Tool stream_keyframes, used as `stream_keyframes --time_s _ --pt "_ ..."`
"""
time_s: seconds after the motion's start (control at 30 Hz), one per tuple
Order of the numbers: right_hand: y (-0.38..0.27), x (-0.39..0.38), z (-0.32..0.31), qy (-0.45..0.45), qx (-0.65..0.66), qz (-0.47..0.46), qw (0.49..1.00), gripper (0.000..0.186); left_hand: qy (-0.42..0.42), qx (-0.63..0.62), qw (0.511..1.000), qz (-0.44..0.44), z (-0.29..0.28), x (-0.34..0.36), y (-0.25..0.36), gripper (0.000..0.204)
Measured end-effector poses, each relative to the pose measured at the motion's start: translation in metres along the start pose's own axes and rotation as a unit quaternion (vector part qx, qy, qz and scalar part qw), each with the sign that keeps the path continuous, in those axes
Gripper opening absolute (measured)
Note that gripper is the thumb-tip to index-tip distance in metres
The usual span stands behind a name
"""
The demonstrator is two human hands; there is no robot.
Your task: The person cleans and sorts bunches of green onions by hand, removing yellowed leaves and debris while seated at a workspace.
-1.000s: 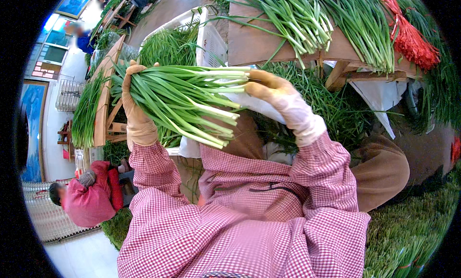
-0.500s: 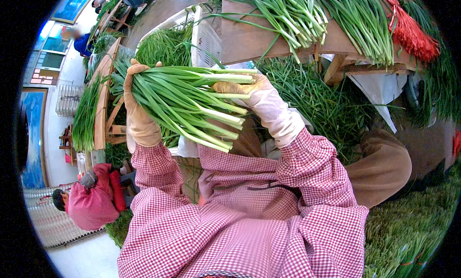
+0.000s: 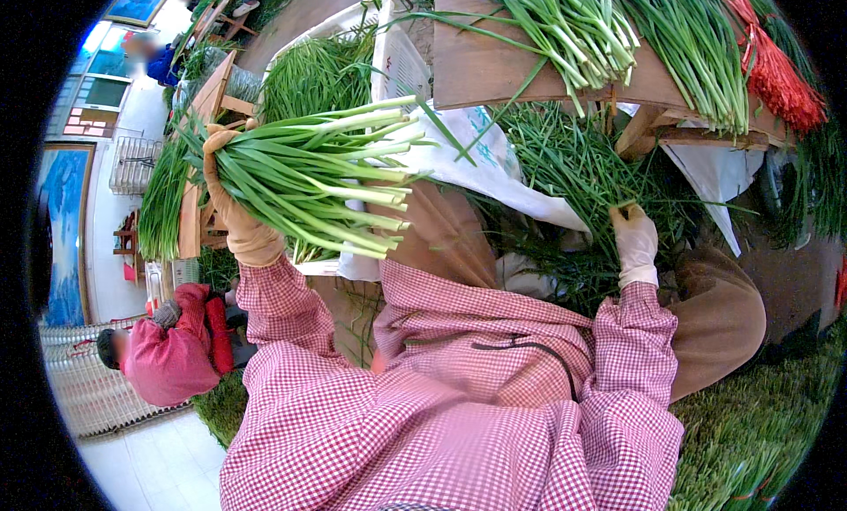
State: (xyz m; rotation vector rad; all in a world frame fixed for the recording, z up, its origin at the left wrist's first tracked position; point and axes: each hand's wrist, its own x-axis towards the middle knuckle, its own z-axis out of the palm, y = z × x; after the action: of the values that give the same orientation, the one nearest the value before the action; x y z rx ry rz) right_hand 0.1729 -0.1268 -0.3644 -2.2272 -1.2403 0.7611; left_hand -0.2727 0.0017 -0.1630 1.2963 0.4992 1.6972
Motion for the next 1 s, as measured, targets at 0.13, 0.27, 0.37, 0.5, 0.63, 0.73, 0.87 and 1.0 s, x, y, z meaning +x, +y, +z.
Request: stream_keyframes --time_s 0.13,0.27,0.37,0.5,0.63,0.73,0.87,1.0 --pt "-0.058 -0.013 0.001 -0.08 0.318 -0.064 0.943 0.029 0.0 0.006 1.0 0.011 0.002 -0.003 0.004 0.023" --pt "-0.11 -0.029 -0.027 -0.091 -0.099 -0.211 0.968 0.029 -0.017 0.039 0.999 0.031 0.016 0.002 0.0 0.02" --pt "-0.147 -0.032 -0.029 -0.022 0.04 -0.319 0.947 0.038 0.015 -0.007 1.0 0.001 0.042 -0.003 0.002 0.019" --pt "-0.209 -0.054 -0.029 -0.323 0.431 -0.254 0.803 0.038 -0.001 0.149 0.986 0.074 0.067 -0.011 -0.013 0.021" --pt "-0.225 -0.058 -0.027 -0.372 0.514 -0.263 0.727 0.034 -0.038 0.025 0.999 0.014 0.064 -0.002 -0.022 0.022" --pt "-0.213 -0.051 -0.034 -0.416 0.449 -0.179 0.771 0.033 -0.006 -0.011 1.0 -0.007 0.055 0.002 -0.018 0.021" --pt "-0.161 -0.036 -0.038 -0.358 0.43 -0.112 0.821 0.028 -0.017 0.041 0.998 0.033 0.046 0.008 -0.018 0.019" --pt "-0.163 -0.042 -0.02 -0.193 0.382 -0.222 0.876 0.021 -0.024 0.021 0.999 0.03 0.043 0.003 -0.022 0.018"
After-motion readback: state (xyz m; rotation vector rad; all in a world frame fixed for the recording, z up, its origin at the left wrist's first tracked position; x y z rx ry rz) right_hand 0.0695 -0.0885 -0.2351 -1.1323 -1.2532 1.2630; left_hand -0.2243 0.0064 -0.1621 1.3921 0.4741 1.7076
